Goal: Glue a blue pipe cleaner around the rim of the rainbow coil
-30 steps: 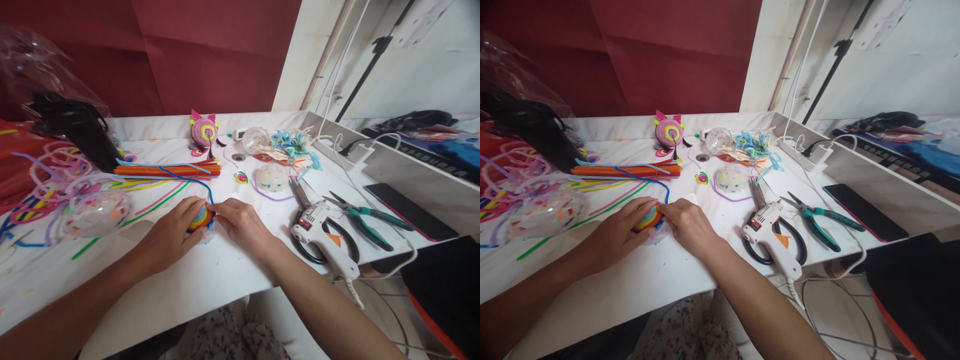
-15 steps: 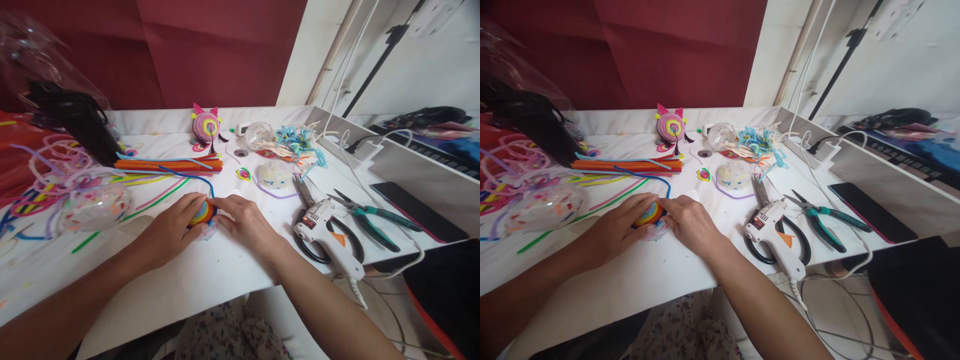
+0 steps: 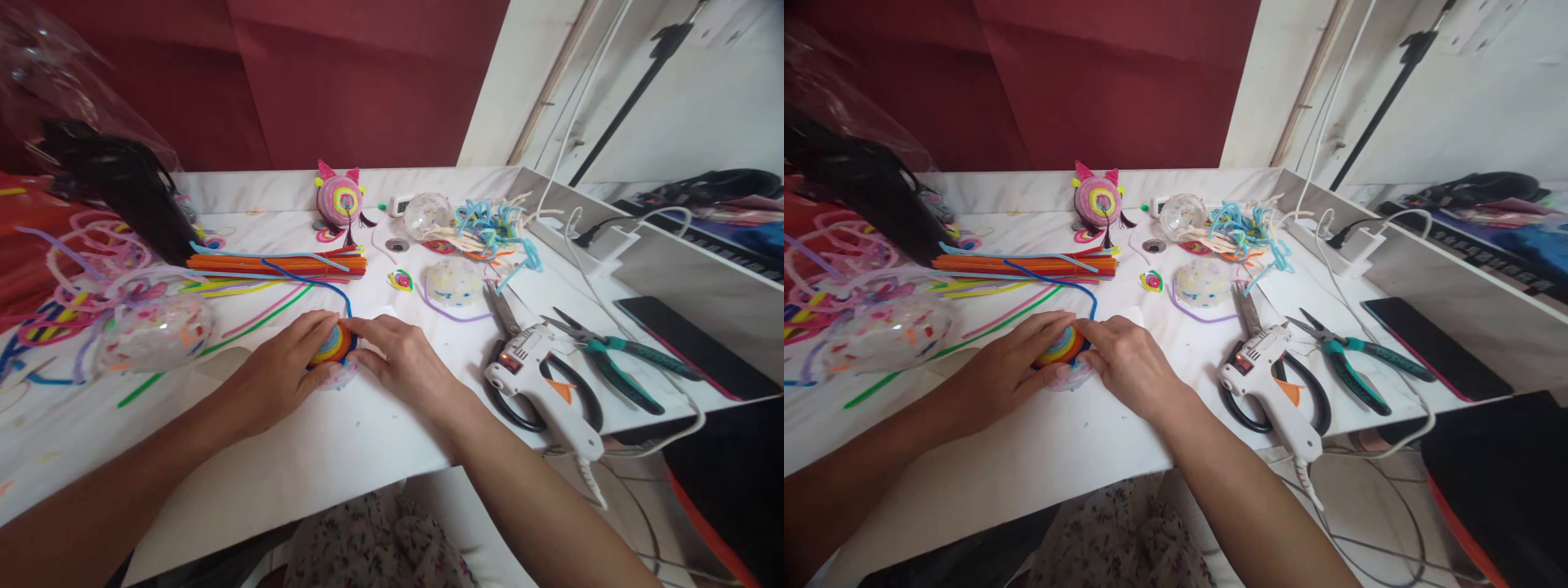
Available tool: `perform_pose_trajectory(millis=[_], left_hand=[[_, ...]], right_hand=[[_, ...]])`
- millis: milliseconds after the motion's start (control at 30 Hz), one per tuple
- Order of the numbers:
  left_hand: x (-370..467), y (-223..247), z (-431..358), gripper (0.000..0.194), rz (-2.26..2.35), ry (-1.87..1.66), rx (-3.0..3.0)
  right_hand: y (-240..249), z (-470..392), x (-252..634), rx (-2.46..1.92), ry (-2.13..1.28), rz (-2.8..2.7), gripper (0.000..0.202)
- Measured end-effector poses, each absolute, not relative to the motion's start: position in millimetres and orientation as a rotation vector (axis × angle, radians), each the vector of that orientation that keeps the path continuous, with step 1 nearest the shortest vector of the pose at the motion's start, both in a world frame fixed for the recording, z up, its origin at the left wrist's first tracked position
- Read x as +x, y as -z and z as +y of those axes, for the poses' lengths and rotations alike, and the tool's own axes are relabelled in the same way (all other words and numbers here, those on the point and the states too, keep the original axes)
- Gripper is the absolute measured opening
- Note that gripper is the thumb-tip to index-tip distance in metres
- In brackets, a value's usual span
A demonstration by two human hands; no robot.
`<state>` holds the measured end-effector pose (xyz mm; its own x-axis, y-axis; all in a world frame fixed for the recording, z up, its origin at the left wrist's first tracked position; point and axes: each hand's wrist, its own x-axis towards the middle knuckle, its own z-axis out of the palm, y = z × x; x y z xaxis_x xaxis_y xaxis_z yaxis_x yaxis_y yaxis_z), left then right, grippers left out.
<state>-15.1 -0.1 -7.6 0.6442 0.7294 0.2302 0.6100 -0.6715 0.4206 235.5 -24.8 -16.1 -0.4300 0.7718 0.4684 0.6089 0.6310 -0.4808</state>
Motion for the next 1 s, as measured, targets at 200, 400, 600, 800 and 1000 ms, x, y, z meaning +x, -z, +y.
perform_pose_trajectory(millis=[200,400,600,800,1000], left_hand=[[-14.3,7.8,-1.3,0.050,1.040,-0.608,2.612],[-11.8,7.2,-3.0,0.052,1.058,-0.587,2.601],[-14.7,2.9,-1.5,0.055,1.060,-0.546,2.556],[-15.4,0.5,-3.4,0.059,1.046,-0.548,2.558],[-15.4,0.9,-3.9,0.056,1.050,-0.567,2.549]], right_hand=[[14.7,-26.9,233.8,-1.123,-0.286,-2.198,0.036],[11.8,-31.5,231.2,-1.190,-0.298,-2.200,0.038],[14.7,-30.2,231.1,-1.167,-0.341,-2.157,0.038],[17.4,-28.0,231.3,-1.139,-0.348,-2.127,0.037],[17.3,-27.9,232.8,-1.137,-0.360,-2.128,0.040]])
